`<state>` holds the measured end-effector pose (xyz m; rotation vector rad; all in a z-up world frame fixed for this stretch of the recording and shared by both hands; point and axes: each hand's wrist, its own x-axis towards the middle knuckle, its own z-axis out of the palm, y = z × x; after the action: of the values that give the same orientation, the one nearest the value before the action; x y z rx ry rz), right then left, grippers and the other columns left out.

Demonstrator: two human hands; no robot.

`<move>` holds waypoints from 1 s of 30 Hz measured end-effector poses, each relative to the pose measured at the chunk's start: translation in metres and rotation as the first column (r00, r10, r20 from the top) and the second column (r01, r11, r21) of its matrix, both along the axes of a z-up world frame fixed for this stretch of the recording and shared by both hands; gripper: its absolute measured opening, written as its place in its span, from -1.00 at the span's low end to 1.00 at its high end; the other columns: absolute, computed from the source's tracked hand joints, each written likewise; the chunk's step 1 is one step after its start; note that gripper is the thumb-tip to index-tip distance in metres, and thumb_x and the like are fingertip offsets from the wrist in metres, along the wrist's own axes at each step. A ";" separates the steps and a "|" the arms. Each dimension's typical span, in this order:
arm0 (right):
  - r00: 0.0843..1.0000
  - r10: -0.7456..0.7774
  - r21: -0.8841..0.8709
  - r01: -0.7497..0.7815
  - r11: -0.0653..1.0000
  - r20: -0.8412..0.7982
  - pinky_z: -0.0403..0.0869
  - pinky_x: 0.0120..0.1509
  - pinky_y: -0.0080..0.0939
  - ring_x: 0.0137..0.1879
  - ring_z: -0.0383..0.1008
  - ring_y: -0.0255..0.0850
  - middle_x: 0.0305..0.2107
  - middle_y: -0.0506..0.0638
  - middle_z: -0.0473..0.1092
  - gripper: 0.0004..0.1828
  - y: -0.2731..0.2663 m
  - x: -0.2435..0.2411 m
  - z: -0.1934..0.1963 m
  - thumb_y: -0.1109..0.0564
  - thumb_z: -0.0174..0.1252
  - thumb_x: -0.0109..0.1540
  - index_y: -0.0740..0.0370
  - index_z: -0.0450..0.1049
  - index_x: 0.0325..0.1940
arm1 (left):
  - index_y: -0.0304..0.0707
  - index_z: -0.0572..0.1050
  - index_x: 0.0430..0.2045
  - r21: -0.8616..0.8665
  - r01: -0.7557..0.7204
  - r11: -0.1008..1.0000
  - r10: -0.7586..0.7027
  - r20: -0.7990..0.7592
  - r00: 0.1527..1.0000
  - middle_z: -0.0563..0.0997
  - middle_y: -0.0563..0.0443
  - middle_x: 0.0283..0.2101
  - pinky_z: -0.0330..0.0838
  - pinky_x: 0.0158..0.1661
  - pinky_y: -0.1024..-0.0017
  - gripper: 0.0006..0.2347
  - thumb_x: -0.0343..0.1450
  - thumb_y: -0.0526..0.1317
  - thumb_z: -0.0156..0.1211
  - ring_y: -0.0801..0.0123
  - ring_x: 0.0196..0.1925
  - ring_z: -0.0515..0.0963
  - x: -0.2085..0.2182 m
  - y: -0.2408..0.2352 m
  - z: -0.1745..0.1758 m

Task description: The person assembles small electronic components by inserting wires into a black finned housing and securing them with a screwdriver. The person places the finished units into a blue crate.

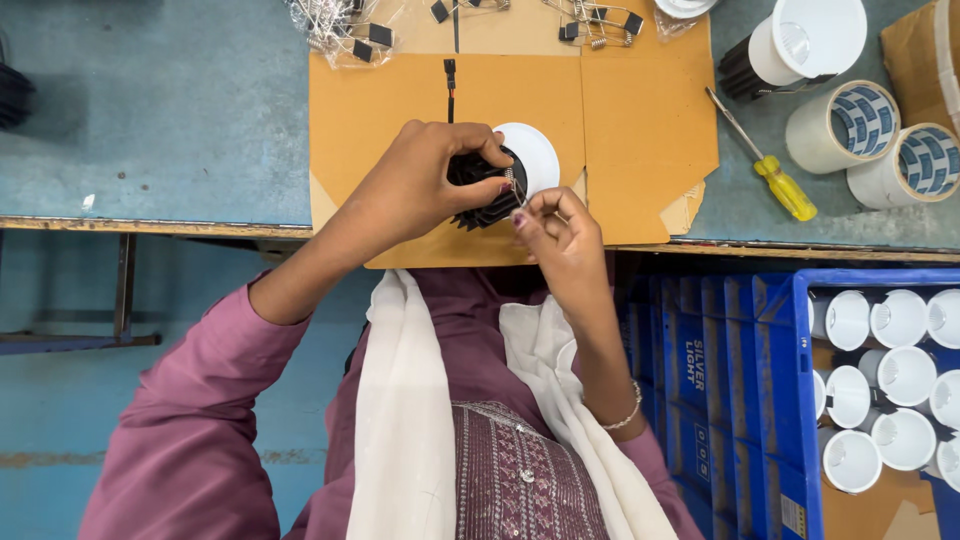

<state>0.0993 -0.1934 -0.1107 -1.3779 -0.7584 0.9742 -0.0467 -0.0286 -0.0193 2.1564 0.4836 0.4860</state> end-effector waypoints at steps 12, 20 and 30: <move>0.983 0.184 0.090 -0.185 0.979 0.019 0.44 -0.22 -0.40 -0.32 0.40 -0.43 -0.38 -0.12 0.38 -0.74 0.014 0.029 0.026 0.16 0.23 0.37 0.31 0.32 0.02 | -0.42 0.60 -0.26 0.025 -0.028 0.999 0.028 -0.018 0.999 0.68 -0.20 -0.36 0.53 -0.29 0.40 -0.80 0.36 -0.25 0.36 0.21 -0.34 0.72 0.000 -0.010 0.013; 0.743 0.255 -0.024 -0.306 0.952 0.619 0.33 -0.18 -0.29 -0.30 0.23 -0.29 -0.38 -0.02 0.30 -0.49 0.019 0.039 0.067 0.17 0.27 0.33 0.12 0.45 0.38 | -0.43 0.59 -0.24 -0.034 -0.006 0.999 0.005 -0.018 1.000 0.68 -0.18 -0.36 0.54 -0.27 0.39 -0.79 0.34 -0.27 0.36 0.24 -0.35 0.73 -0.004 -0.010 0.011; 0.384 0.221 -0.059 -0.391 0.918 0.897 0.18 0.01 -0.14 -0.33 0.23 -0.09 -0.44 0.01 0.33 -0.66 0.041 0.053 0.076 0.15 0.28 0.30 0.08 0.60 0.18 | -0.48 0.59 -0.30 0.040 0.013 0.999 -0.015 0.060 0.998 0.70 -0.19 -0.28 0.55 -0.20 0.36 -0.80 0.31 -0.30 0.39 0.16 -0.29 0.73 -0.005 -0.001 -0.005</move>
<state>0.1521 -0.1526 -0.0352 -1.6028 -1.9410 0.3230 -0.0518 -0.0292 -0.0240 2.1749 0.4283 0.5555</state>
